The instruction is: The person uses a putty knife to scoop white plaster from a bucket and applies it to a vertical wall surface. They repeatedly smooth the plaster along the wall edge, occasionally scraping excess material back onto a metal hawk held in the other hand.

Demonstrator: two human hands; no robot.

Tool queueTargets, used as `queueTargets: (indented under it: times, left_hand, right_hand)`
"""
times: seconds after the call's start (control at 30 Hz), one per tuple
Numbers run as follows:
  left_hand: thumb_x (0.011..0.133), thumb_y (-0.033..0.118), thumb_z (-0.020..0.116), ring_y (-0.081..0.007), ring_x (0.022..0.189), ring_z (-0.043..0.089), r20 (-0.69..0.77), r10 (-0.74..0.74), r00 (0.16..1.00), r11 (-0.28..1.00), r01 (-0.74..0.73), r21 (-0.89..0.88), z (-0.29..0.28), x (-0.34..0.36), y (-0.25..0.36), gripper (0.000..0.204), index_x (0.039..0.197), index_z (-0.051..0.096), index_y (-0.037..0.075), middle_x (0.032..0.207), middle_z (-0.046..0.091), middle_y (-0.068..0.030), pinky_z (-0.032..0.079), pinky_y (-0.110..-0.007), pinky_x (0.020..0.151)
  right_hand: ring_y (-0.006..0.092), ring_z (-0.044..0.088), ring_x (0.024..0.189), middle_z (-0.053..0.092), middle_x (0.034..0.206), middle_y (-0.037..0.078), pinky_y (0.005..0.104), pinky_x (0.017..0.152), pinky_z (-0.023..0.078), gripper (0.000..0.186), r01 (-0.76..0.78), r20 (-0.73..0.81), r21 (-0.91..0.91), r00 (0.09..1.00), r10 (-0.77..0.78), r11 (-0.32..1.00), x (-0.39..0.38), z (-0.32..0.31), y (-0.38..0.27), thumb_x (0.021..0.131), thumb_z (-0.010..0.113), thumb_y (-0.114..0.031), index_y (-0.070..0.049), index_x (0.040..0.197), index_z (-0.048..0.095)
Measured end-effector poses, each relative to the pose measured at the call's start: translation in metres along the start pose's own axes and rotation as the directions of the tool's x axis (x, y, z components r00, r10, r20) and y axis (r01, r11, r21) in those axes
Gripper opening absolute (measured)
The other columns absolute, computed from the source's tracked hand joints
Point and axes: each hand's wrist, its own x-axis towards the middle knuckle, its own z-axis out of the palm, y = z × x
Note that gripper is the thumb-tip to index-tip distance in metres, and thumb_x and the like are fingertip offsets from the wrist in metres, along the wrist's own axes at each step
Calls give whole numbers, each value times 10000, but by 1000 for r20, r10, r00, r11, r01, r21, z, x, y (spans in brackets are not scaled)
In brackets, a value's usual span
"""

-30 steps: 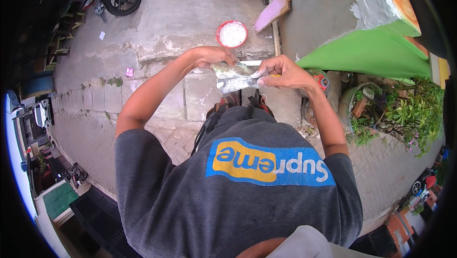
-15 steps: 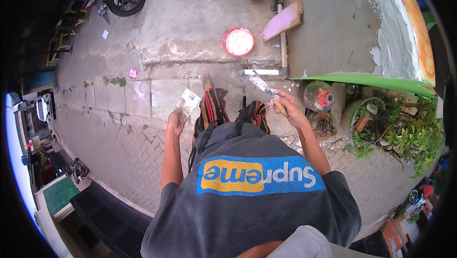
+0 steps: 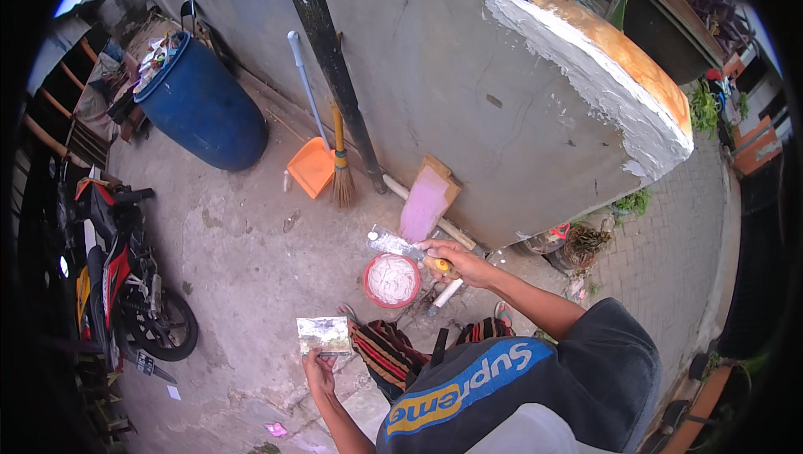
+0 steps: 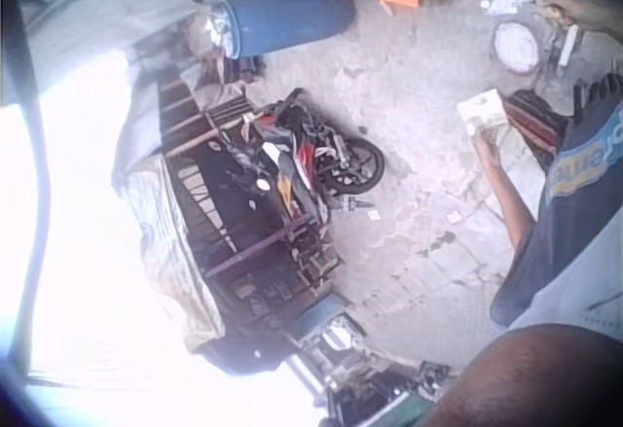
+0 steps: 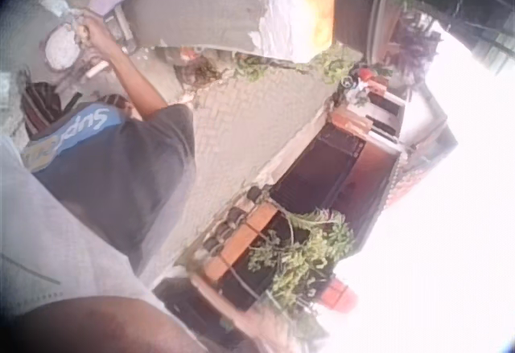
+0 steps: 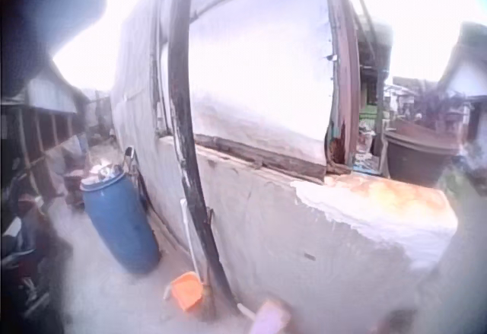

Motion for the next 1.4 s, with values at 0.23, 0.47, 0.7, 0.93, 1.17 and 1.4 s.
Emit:
queueTargets:
  times: [0.23,0.47,0.7,0.93,1.17,1.4]
  left_hand:
    - [855,94,519,-205,893,659,137,-36,990,916,-22,401,19,152,204,314,1163,480,50,1076,623,-111,581,-333,679]
    - [848,138,515,-200,912,660,370,-183,911,877,-19,480,92,212,281,388,1222,510,35,1085,637,-94,576,-332,712]
    - [823,124,579,-193,888,642,584,-444,680,742,-86,664,233,193,267,357,1154,526,1,1066,623,-104,545,-321,713]
    - [826,117,585,-202,931,625,532,-563,633,634,-83,769,276,206,245,414,1214,483,17,1103,606,-104,538,-321,722]
    - [849,109,562,-188,962,613,586,-657,474,502,-305,810,378,231,219,516,1332,407,14,1128,599,-96,521,-329,790]
    - [860,116,583,-131,898,571,590,-805,-52,410,-768,492,533,245,209,518,1309,387,-52,1042,615,-94,481,-268,748]
  right_hand:
    - [132,511,716,563,971,52,277,558,409,356,353,-521,285,837,-165,891,76,95,-16,968,415,-234,-77,1288,420]
    - [81,551,731,599,929,40,224,559,442,379,580,-814,-205,346,-467,788,43,152,-102,937,512,-182,-19,1279,532]
    - [54,523,723,594,927,8,209,550,431,344,415,-781,-624,-301,-547,662,-28,146,-144,940,549,-149,-31,1262,575]
    - [95,529,799,594,952,35,243,690,444,303,107,-603,-749,-520,-605,654,2,116,-181,925,564,-124,-34,1210,614]
    - [192,595,894,582,1008,104,307,786,468,265,-331,-273,-721,-672,-689,609,40,90,-203,891,566,-42,-11,1147,624]
    - [195,617,797,568,1042,109,308,700,497,306,-422,-172,-590,-767,-618,688,69,81,-217,848,603,-4,-35,1152,631]
